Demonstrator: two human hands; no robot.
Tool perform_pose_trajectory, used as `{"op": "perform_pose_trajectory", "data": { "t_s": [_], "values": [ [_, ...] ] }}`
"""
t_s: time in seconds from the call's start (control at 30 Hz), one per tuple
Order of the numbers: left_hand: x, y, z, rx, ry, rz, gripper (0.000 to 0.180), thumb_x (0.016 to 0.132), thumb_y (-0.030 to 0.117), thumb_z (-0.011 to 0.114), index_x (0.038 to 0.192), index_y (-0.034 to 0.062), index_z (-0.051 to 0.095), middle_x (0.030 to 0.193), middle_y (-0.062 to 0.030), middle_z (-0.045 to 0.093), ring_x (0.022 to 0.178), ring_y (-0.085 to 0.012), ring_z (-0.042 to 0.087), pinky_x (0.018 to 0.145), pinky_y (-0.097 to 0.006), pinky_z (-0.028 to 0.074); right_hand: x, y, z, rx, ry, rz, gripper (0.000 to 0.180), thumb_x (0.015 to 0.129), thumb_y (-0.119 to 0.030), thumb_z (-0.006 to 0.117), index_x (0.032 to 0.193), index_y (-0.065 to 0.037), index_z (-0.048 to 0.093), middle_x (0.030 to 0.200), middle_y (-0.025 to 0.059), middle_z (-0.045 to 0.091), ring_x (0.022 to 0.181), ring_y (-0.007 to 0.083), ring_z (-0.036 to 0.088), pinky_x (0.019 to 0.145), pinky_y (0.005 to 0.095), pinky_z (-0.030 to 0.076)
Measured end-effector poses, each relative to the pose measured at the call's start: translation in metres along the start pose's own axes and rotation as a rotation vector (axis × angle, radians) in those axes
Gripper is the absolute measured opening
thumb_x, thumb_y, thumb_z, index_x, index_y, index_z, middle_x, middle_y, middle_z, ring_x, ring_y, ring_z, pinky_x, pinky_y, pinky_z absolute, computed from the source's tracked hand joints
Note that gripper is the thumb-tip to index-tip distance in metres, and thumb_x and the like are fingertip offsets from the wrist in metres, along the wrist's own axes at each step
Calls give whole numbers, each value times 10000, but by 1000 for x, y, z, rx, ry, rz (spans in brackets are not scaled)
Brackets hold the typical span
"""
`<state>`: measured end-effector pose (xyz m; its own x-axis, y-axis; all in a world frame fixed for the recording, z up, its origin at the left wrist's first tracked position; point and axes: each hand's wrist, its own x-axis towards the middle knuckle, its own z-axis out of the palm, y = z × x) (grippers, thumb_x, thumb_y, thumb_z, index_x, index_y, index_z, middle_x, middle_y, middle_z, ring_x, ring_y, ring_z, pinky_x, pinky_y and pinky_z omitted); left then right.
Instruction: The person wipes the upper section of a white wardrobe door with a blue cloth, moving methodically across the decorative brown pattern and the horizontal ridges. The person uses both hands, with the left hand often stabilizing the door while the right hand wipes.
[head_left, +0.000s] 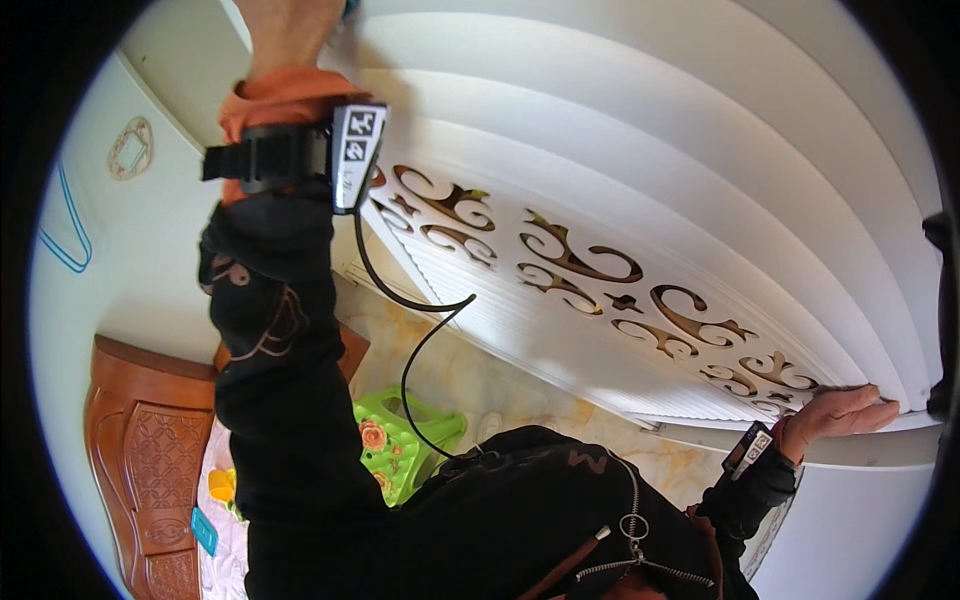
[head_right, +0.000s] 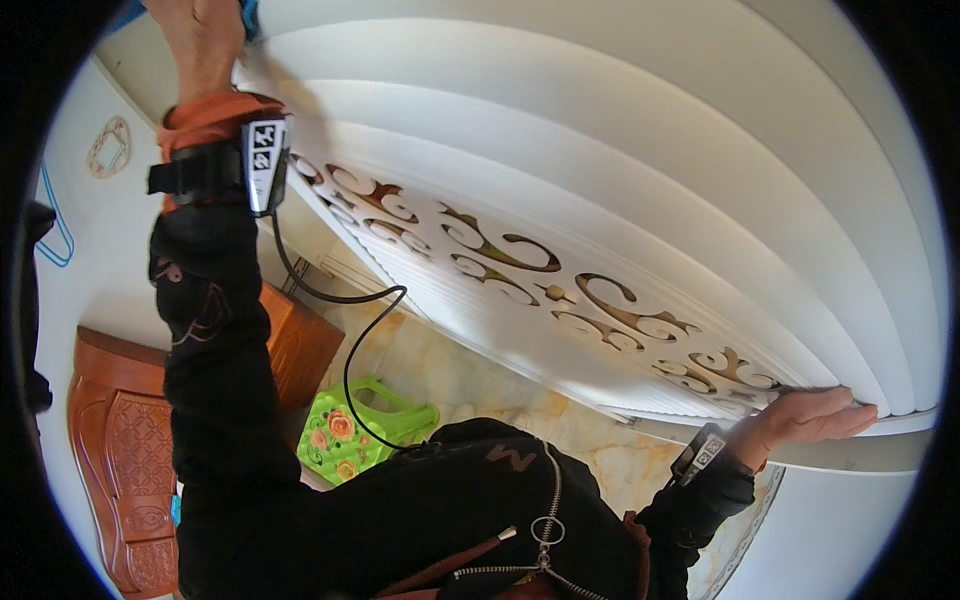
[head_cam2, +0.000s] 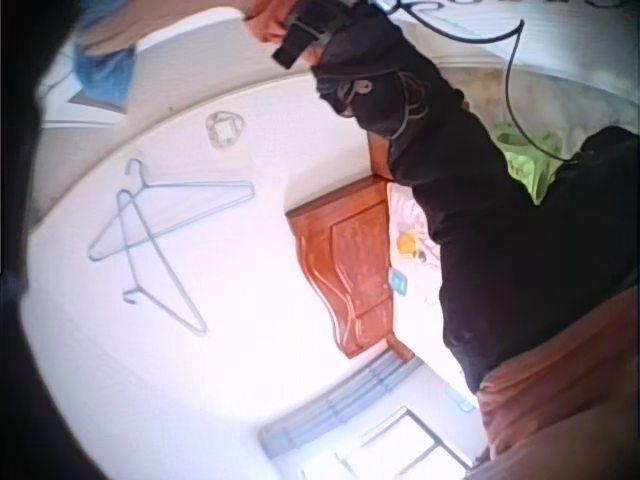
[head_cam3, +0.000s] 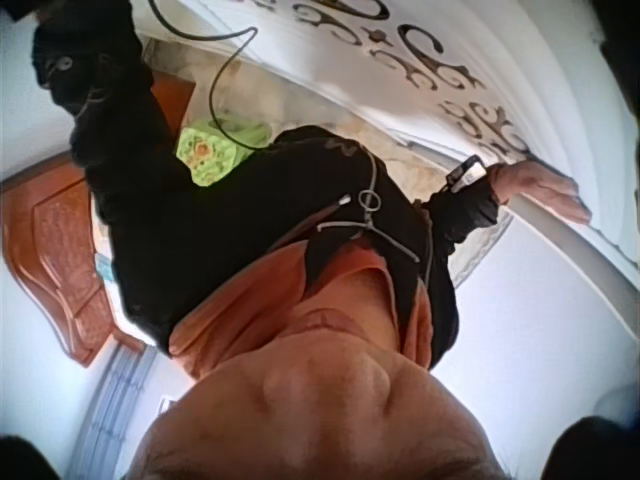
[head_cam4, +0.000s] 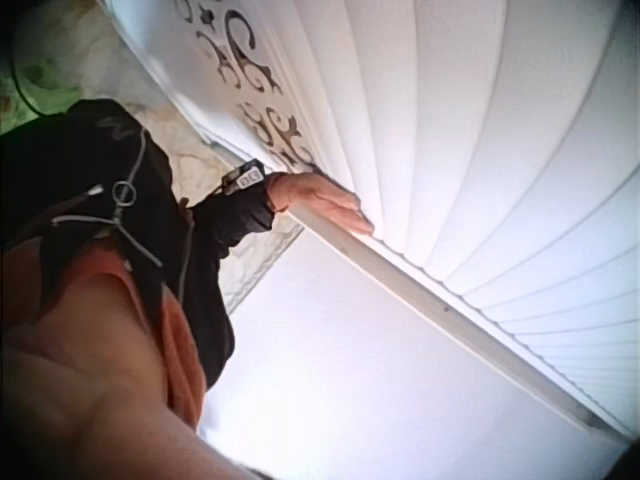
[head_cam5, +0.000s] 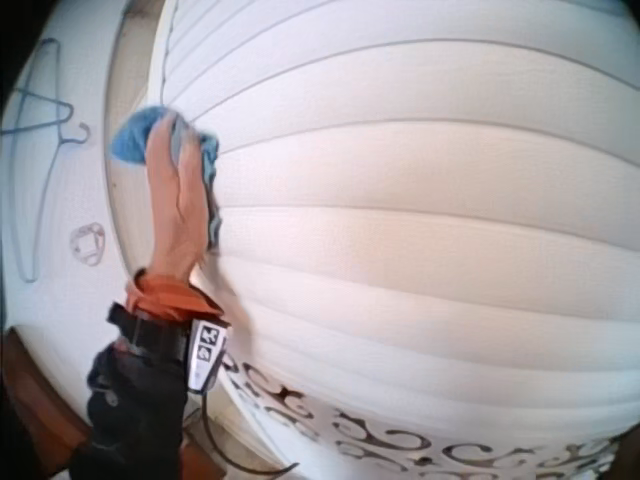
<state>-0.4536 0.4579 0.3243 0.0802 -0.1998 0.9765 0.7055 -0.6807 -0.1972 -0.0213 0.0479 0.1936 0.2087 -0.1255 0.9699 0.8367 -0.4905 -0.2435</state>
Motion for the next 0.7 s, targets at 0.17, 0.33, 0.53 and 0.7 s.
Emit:
{"op": "perform_pose_trajectory", "data": {
  "t_s": [0.17,0.33,0.53,0.7],
  "values": [
    [-77,30,-4,-11,32,-207,531,1012,246,448,1464,-20,360,1538,-246,299,1430,-421,268,1186,-467,179,-3,4,-2,76,-30,31,491,954,-303,404,1210,107,489,1132,225,457,1048,346,448,984,446,359],
    [-129,103,-6,-113,116,-462,528,985,329,506,1392,-3,457,1435,-246,449,1308,-372,460,1125,-462,319,-4,4,-8,110,-49,4,455,945,-276,442,1192,101,504,1115,216,457,1029,337,448,969,428,365],
    [-162,244,-23,-318,-111,-537,715,844,191,544,1473,-70,325,1549,-339,211,1436,-513,197,1174,-586,131,-8,10,-9,131,-63,-82,415,948,-254,452,1157,97,527,1040,216,473,996,346,455,925,453,377],
    [-168,338,-42,-541,-356,-471,737,802,331,678,1442,68,426,1497,-258,332,1331,-455,361,1087,-604,266,-9,22,-13,76,-86,-129,452,973,-313,448,1159,93,519,1031,207,473,970,362,458,903,477,381]
  ]
}}
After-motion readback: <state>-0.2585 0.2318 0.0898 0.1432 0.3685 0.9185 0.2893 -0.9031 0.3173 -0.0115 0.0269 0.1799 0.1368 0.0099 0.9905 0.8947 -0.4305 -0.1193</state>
